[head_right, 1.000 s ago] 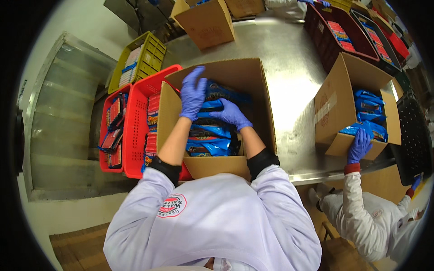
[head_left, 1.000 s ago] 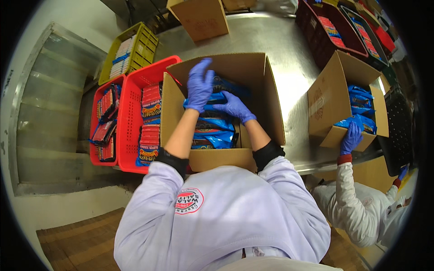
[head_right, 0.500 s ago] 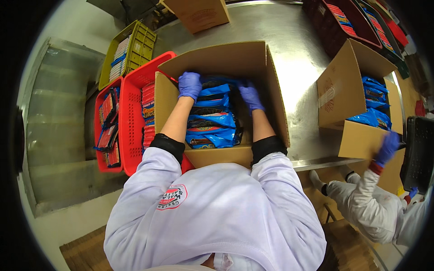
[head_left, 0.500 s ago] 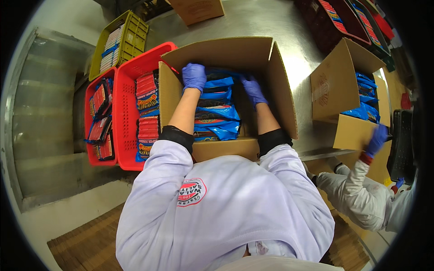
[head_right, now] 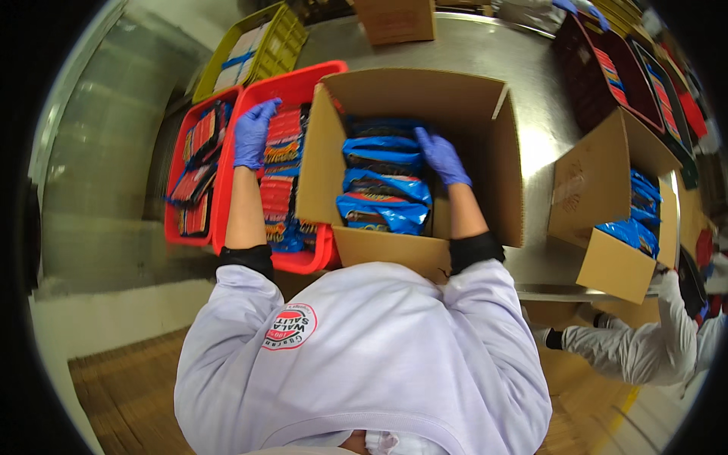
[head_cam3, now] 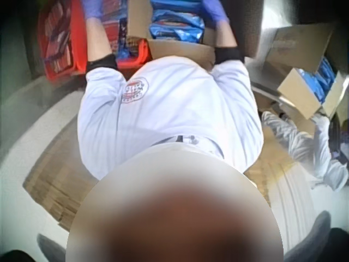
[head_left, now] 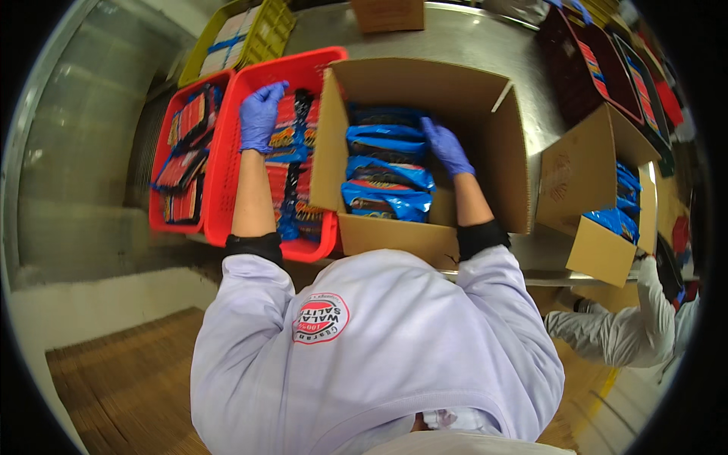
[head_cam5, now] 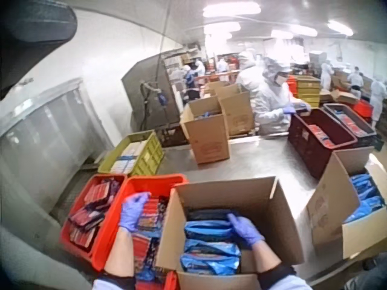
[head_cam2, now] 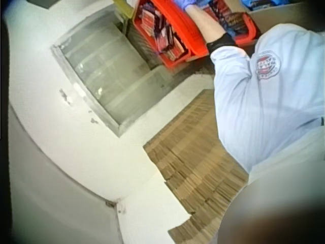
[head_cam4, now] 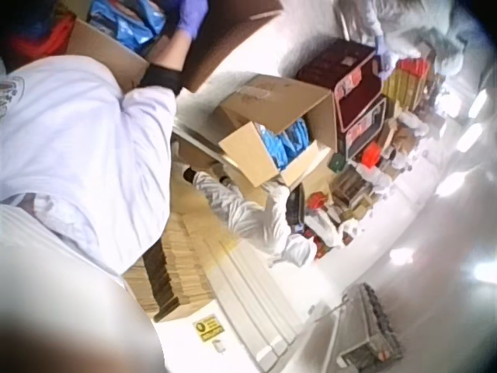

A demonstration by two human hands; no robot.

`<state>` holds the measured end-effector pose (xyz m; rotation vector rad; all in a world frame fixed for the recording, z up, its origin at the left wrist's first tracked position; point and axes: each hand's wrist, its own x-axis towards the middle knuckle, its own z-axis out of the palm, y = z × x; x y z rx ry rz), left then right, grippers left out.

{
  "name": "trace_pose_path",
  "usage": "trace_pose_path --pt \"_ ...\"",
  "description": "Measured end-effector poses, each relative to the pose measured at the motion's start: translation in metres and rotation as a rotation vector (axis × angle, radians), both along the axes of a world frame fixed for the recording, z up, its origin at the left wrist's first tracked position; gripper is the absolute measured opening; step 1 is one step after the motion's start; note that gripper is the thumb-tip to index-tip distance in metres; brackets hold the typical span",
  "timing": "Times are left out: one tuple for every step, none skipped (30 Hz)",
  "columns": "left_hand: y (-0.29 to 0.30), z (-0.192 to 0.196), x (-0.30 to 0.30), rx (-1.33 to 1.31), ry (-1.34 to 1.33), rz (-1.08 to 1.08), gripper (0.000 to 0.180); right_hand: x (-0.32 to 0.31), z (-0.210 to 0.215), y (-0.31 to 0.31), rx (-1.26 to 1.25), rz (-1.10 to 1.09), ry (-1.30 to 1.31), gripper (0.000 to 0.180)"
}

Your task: The person repeatedly picks packaged snack items from red plastic bins and places them into open cardboard boxes on a conveyor table. They handle multiple snack packages, arranging them inside the boxes while other workers perform similar tasks nearby.

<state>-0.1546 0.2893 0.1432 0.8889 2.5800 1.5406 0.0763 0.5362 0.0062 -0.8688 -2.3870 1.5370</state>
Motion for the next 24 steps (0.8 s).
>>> trace_pose_path --pt "-0.029 -0.026 -0.011 -0.061 -0.086 0.010 0.023 0.011 -0.001 -0.006 0.118 -0.098 0.014 0.072" --pt "-0.058 -0.053 -0.022 -0.145 -0.131 -0.044 0.026 0.025 -0.014 -0.008 0.170 -0.142 0.036 0.071" --pt "-0.098 -0.091 -0.035 -0.253 -0.224 -0.008 0.029 0.039 0.012 -0.026 0.175 -0.169 0.078 0.069" --pt "-0.120 -0.110 -0.035 -0.394 -0.249 0.015 0.032 0.059 0.033 -0.036 0.140 -0.126 0.080 0.065" --pt "-0.143 -0.129 -0.034 -0.538 -0.208 0.047 0.032 0.079 0.046 -0.049 0.089 -0.130 0.080 0.058" --pt "-0.166 -0.149 -0.033 -0.509 -0.249 0.039 0.032 0.098 0.055 -0.061 0.053 -0.139 0.087 0.052" --pt "-0.179 -0.164 -0.034 -0.541 -0.236 0.021 0.033 0.119 0.050 -0.069 0.102 -0.160 0.056 0.046" --pt "-0.186 -0.172 -0.036 -0.573 -0.219 -0.006 0.034 0.135 0.047 -0.083 0.142 -0.213 0.015 0.041" --pt "-0.190 -0.177 -0.037 -0.626 -0.183 -0.041 0.035 0.147 0.041 -0.092 0.357 -0.139 -0.068 0.039" --pt "-0.188 -0.179 -0.039 -0.677 -0.134 -0.085 0.036 0.154 0.035 -0.100 0.569 -0.075 -0.154 0.037" --pt "-0.180 -0.181 -0.045 -0.720 -0.072 -0.141 0.037 0.151 0.037 -0.111 0.603 -0.103 -0.166 0.037" --pt "-0.177 -0.183 -0.048 -0.695 -0.039 -0.186 0.038 0.144 0.041 -0.123 0.636 -0.133 -0.182 0.036" --pt "-0.173 -0.186 -0.053 -0.669 -0.001 -0.241 0.039 0.136 0.044 -0.136 0.670 -0.174 -0.200 0.036" --pt "-0.171 -0.196 -0.064 -0.607 0.033 -0.377 0.040 0.128 0.044 -0.145 0.700 -0.223 -0.137 0.036" --pt "-0.168 -0.205 -0.076 -0.545 0.070 -0.515 0.040 0.121 0.039 -0.151 0.732 -0.258 -0.126 0.036" --pt "-0.160 -0.209 -0.083 -0.712 0.125 -0.565 0.041 0.114 0.040 -0.161 0.746 -0.294 -0.143 0.039" --pt "-0.159 -0.216 -0.087 -0.723 0.102 -0.562 0.049 0.108 0.041 -0.171 0.755 -0.317 -0.181 0.043" --pt "-0.154 -0.218 -0.092 -0.900 0.091 -0.511 0.053 0.104 0.042 -0.179 0.759 -0.343 -0.223 0.047" --pt "-0.135 -0.190 -0.074 -1.066 0.098 -0.460 0.056 0.106 0.037 -0.186 0.809 -0.385 -0.207 0.050" --pt "-0.131 -0.190 -0.082 -1.170 0.041 -0.519 0.067 0.106 0.035 -0.190 0.860 -0.404 -0.176 0.053" --pt "-0.121 -0.184 -0.081 -1.219 0.048 -0.546 0.073 0.108 0.030 -0.192 0.912 -0.422 -0.157 0.056" --pt "-0.117 -0.180 -0.077 -1.273 0.049 -0.565 0.079 0.111 0.023 -0.195 0.899 -0.421 -0.181 0.058" --pt "-0.116 -0.186 -0.083 -1.283 0.050 -0.603 0.083 0.112 0.021 -0.192 0.897 -0.402 -0.197 0.060" --pt "-0.115 -0.195 -0.093 -1.295 0.050 -0.637 0.088 0.113 0.020 -0.191 0.894 -0.379 -0.209 0.062"
